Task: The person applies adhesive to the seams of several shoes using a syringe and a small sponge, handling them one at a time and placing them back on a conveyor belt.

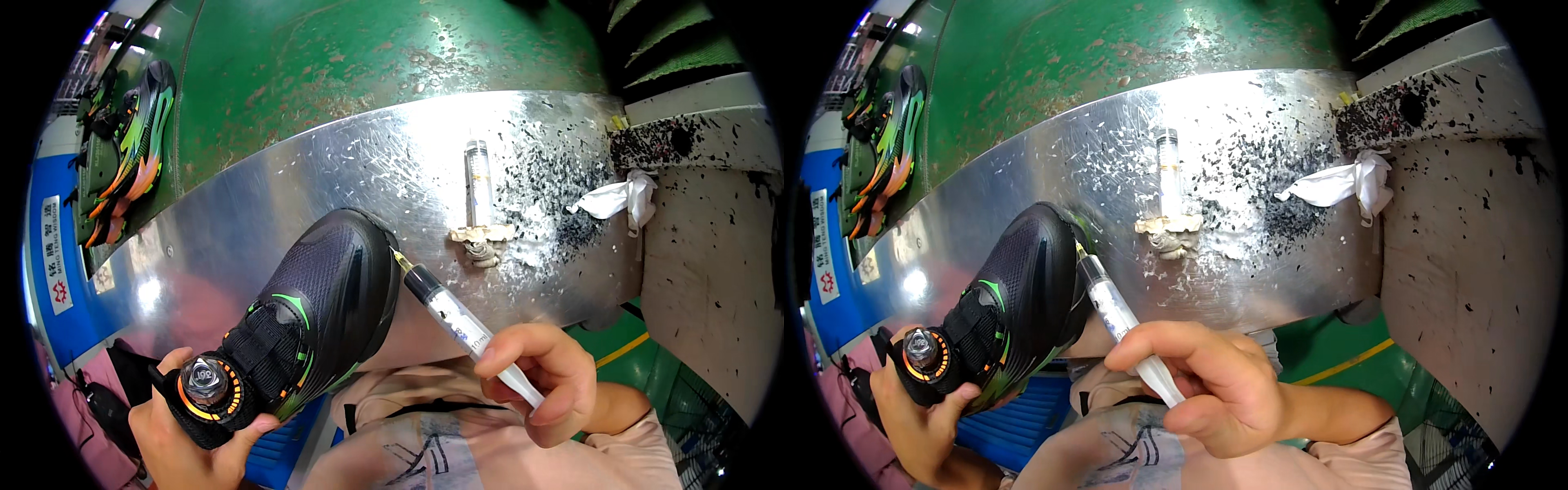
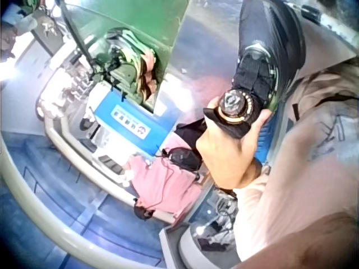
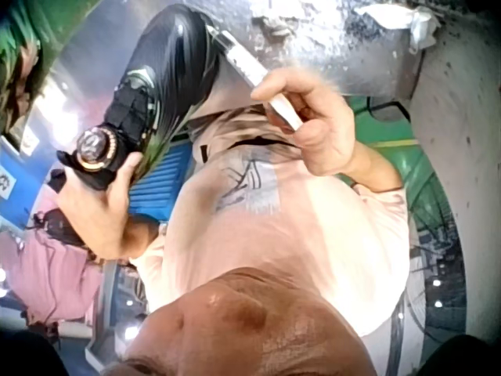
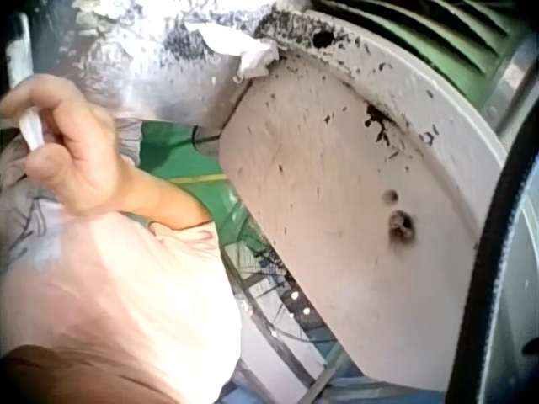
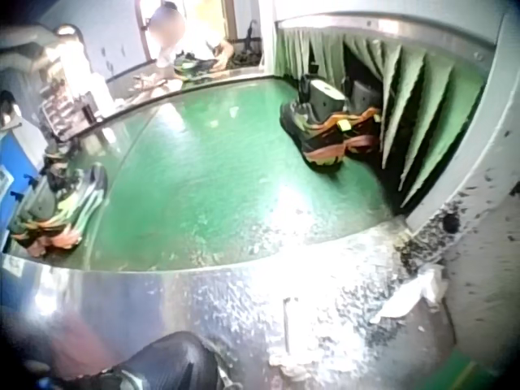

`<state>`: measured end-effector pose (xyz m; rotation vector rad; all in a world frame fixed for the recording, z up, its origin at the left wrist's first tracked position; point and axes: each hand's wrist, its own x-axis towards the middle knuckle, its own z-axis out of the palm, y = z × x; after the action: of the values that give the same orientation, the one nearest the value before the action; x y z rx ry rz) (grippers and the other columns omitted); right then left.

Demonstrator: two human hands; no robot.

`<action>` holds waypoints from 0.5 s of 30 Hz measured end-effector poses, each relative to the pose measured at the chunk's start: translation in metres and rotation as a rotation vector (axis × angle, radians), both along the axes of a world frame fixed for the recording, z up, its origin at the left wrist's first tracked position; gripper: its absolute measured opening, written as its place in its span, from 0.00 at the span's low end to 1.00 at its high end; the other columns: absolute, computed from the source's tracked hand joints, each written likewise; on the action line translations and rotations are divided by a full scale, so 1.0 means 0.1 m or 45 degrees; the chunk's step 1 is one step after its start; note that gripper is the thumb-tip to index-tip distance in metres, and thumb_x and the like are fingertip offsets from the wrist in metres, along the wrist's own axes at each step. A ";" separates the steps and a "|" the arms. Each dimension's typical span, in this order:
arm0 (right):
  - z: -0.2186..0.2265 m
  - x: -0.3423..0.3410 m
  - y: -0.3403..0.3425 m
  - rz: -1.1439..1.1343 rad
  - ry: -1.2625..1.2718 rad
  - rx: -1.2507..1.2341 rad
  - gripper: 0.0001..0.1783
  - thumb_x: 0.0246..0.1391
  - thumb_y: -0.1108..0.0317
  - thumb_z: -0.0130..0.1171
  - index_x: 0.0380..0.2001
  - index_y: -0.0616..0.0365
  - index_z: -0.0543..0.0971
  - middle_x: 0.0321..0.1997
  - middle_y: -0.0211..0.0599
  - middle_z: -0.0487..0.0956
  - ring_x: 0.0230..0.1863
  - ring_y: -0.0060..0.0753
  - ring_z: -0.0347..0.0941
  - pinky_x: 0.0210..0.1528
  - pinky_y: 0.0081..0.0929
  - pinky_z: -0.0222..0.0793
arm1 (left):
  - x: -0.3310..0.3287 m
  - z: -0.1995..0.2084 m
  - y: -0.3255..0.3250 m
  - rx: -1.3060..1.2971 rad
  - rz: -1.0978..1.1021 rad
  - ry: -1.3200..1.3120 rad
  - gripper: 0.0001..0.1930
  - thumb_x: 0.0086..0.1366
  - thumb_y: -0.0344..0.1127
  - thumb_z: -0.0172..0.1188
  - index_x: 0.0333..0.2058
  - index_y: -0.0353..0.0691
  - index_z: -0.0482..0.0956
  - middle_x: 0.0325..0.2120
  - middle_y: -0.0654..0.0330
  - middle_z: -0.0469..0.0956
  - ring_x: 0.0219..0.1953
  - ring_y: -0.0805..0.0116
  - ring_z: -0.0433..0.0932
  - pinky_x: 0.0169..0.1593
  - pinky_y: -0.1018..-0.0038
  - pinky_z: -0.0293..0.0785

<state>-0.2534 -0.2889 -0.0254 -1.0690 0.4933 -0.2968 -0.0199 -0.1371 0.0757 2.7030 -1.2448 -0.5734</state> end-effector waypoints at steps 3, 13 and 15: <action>0.01 0.03 0.10 -0.030 -0.085 -0.028 0.39 0.55 0.39 0.45 0.51 0.69 0.64 0.23 0.31 0.70 0.19 0.12 0.59 0.20 0.14 0.53 | -0.11 0.07 0.02 0.008 -0.005 -0.038 0.26 0.45 0.42 0.71 0.37 0.28 0.73 0.25 0.52 0.78 0.27 0.59 0.78 0.36 0.71 0.72; 0.15 0.04 0.37 -0.044 -0.035 -0.219 0.38 0.56 0.39 0.46 0.49 0.69 0.67 0.20 0.27 0.68 0.18 0.12 0.59 0.20 0.14 0.53 | -0.29 0.14 -0.13 0.006 0.076 0.038 0.17 0.51 0.35 0.69 0.35 0.29 0.76 0.26 0.49 0.80 0.28 0.55 0.80 0.33 0.69 0.73; 0.20 0.05 0.42 -0.023 0.026 -0.226 0.42 0.53 0.34 0.44 0.47 0.69 0.68 0.21 0.29 0.69 0.18 0.13 0.59 0.20 0.14 0.52 | -0.34 0.00 -0.04 -0.102 0.135 0.005 0.19 0.49 0.37 0.68 0.34 0.30 0.74 0.24 0.50 0.78 0.25 0.56 0.77 0.33 0.70 0.70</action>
<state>-0.2481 -0.2464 -0.0054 -1.2414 0.5018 -0.3507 -0.0538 -0.1407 0.0756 2.6801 -1.0908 -0.5046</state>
